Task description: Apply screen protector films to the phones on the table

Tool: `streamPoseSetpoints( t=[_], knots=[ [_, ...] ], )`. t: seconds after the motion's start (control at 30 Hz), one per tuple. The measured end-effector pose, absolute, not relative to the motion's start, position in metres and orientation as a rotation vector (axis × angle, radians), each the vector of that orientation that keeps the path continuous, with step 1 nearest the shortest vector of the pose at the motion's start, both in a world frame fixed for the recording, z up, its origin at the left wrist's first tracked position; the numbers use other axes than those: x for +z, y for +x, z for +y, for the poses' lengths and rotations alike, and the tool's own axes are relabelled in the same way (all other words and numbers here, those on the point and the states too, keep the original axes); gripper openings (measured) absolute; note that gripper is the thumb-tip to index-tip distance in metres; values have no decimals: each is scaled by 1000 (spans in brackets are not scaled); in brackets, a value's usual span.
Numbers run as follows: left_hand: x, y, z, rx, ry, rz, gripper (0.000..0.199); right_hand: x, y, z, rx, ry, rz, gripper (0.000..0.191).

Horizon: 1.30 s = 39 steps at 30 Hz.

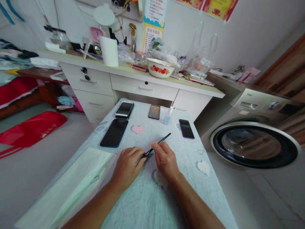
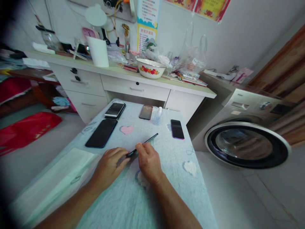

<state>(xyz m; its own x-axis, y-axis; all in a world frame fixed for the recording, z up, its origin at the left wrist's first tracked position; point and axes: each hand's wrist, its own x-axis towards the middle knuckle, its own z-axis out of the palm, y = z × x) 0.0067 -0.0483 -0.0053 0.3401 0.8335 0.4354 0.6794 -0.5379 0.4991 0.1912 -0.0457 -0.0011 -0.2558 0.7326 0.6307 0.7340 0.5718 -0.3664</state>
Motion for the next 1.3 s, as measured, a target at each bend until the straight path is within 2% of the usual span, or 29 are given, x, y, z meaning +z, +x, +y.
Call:
streamPoseSetpoints(
  t=[0.23, 0.47, 0.77, 1.03, 1.3],
  knots=[
    [-6, 8, -50, 1188, 2307, 1334, 10, -3, 189, -49, 31, -1117, -2025, 37],
    [-3, 8, -48, 1174, 2208, 1395, 4, 9, 175, -60, 72, -1078, -2132, 27],
    [-1, 8, -50, 1155, 2210, 1389, 9, -5, 203, -40, 11, -1139, -1981, 39],
    [-3, 9, -49, 1155, 2198, 1378, 6, -12, 227, -20, -49, -1290, -1783, 32],
    [0, 9, -48, 1154, 2188, 1397, 7, -9, 211, -30, 35, -1214, -1861, 34]
  ],
)
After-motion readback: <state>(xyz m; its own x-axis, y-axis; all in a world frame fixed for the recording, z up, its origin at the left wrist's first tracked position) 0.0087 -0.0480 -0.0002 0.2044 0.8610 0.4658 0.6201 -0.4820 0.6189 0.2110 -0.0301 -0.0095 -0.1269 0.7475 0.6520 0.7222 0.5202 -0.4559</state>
